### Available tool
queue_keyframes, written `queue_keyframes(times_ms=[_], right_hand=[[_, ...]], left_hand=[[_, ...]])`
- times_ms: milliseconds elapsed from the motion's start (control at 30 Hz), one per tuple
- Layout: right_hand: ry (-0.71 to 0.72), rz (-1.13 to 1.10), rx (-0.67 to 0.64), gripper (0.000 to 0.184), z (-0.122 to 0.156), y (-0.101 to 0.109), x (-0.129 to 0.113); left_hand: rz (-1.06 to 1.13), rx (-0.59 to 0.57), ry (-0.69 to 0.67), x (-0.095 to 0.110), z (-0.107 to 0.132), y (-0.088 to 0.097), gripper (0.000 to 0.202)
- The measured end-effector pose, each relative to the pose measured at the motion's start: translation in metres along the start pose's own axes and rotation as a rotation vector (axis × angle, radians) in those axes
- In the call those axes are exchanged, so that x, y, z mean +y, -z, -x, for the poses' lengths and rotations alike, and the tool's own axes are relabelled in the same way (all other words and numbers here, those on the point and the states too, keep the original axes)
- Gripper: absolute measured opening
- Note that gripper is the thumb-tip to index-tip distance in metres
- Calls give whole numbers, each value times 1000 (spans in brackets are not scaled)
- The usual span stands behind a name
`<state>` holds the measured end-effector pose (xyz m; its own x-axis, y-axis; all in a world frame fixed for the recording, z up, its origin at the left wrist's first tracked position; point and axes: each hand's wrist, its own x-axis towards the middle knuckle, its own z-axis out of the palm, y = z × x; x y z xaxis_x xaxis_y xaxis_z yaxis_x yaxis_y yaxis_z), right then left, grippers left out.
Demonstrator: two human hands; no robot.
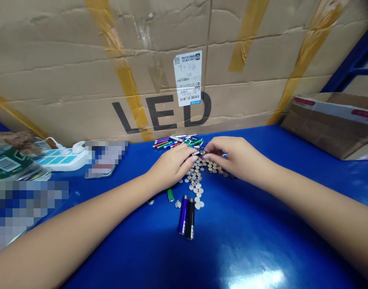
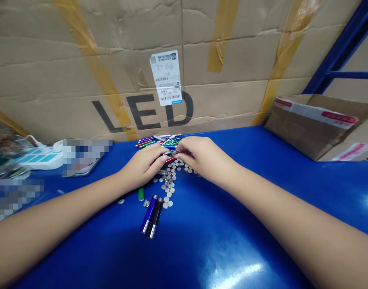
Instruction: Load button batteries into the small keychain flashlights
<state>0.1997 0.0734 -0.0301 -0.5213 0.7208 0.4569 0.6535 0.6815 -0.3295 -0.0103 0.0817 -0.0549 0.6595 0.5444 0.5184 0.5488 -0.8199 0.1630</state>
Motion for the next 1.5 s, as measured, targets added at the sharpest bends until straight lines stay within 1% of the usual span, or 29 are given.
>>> queue_keyframes(times_ms=[67,133,233,300,400,467,533,667,833,933,1033,1100,1133,1200,1367,1433,1500], right_hand=[[127,140,-58,11,1,2,1],[197,285,-109,16,1,5,0],[213,484,-202,16,2,9,-5],[197,556,-278,15,2,10,-9],[161,565,-347,18,2,9,-11],[146,548,-356,26,3,8,-11],[141,539,-353,28,3,6,-11],[106,551,-359,15,2,6,-14],[41,508,-384,14,3,8,-18],[12,398,-379,18,5,9,-17],[-4,197,-352,22,6,8,-16],[-44,41,-342,21,5,6,-15],[-85,-42,-347,21,5,4,-14],[-213,-234,-386,21,4,2,-13],[-568,-880,-509,21,4,4,-15],[-683,-1040,-562,24,4,7,-17],[-740,-1109,-621,25,4,9,-20]], left_hand=[[-16,-37,-15,1,0,1,35],[-25,-66,-24,2,0,2,36],[-40,-81,-38,3,0,1,35],[-51,-88,-53,3,-1,-1,33],[-44,-103,-60,2,-1,-1,31],[-39,-109,-52,2,-2,-2,31],[-37,-113,-48,2,-2,-1,31],[-48,-120,-71,2,-1,-2,31],[-120,-95,-115,1,-1,-2,32],[-178,-69,-163,2,0,0,32],[-254,-17,-220,2,2,1,31],[-313,20,-256,1,3,1,31],[-342,36,-275,0,3,1,30],[-396,64,-316,-1,3,0,28],[-495,127,-361,1,3,5,25],[-525,148,-402,2,3,8,26],[-534,157,-434,3,3,9,26]])
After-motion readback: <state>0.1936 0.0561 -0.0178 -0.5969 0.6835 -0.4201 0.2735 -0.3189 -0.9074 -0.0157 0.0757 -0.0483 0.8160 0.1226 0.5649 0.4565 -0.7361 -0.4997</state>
